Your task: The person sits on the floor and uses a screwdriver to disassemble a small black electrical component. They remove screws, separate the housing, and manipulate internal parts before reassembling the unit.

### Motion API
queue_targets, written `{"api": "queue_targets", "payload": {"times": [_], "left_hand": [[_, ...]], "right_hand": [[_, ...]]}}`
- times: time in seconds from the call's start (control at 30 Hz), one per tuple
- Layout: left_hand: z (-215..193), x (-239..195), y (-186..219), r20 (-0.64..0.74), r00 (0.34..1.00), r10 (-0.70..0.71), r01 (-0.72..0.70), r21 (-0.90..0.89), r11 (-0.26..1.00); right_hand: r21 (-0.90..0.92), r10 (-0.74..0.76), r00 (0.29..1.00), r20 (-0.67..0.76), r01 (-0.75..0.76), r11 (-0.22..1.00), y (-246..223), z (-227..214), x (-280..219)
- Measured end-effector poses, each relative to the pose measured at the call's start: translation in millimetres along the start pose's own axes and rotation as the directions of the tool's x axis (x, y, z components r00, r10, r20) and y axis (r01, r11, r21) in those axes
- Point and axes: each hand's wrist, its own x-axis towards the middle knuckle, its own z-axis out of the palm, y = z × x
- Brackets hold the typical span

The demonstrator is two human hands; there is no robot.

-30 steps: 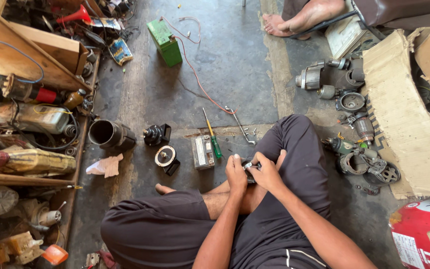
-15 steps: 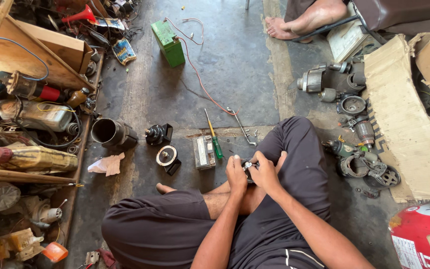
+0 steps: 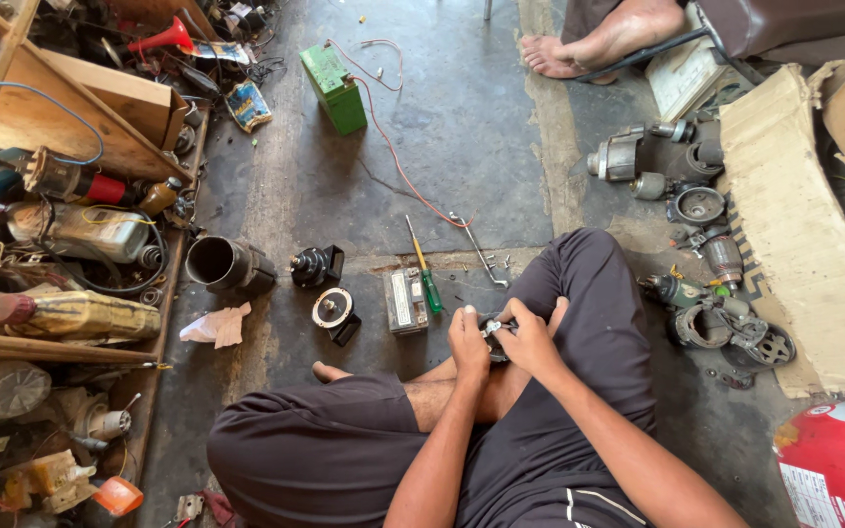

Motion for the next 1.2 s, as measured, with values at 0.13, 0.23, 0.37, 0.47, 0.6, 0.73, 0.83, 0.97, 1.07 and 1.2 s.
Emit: {"api": "queue_targets", "payload": {"times": [0.13, 0.23, 0.37, 0.47, 0.6, 0.73, 0.83, 0.97, 1.07, 1.2], "left_hand": [[0, 0, -5, -0.007, 1.0, 0.005, -0.005, 0.002, 1.0], [0, 2, -3, -0.02, 1.0, 0.001, -0.001, 0.003, 1.0], [0, 0, 1, -0.035, 0.999, 0.021, -0.02, 0.038, 0.999], [2, -3, 5, -0.05, 0.997, 0.066, -0.061, 0.085, 0.994], [3, -7, 8, -0.061, 0.996, 0.071, -0.064, 0.112, 0.992], [3, -4, 9, -0.056, 0.998, 0.042, -0.036, 0.101, 0.994], [2, -2, 6, -0.048, 0.998, 0.038, -0.034, 0.082, 0.996], [2, -4, 2, -0.052, 0.997, 0.056, -0.05, 0.125, 0.991], [2, -3, 3, -0.053, 0.998, 0.026, -0.021, 0.096, 0.995], [2, 0, 3, -0.037, 0.999, -0.001, 0.002, 0.034, 0.999]], "right_hand": [[-0.125, -0.121, 0.99, -0.072, 0.112, 0.986, -13, -6, -10], [-0.185, -0.173, 0.983, -0.064, 0.159, 0.97, -22, -9, -14], [-0.095, -0.194, 0.981, -0.03, 0.19, 0.977, -19, -9, -11], [-0.055, -0.057, 0.998, -0.012, 0.056, 0.997, -7, -8, -6], [-0.08, -0.088, 0.995, -0.049, 0.084, 0.993, 10, 0, -3], [0.047, -0.014, 1.0, 0.005, 0.013, 0.999, 19, 0, 0], [0.087, -0.095, 0.991, 0.092, 0.087, 0.992, 24, -3, 3], [0.005, -0.022, 1.0, 0.007, 0.022, 1.0, 24, 2, 1], [-0.014, -0.02, 1.0, -0.021, 0.019, 1.0, 19, 2, 3], [0.069, -0.049, 0.997, 0.053, 0.045, 0.997, 15, -1, 4]]}}
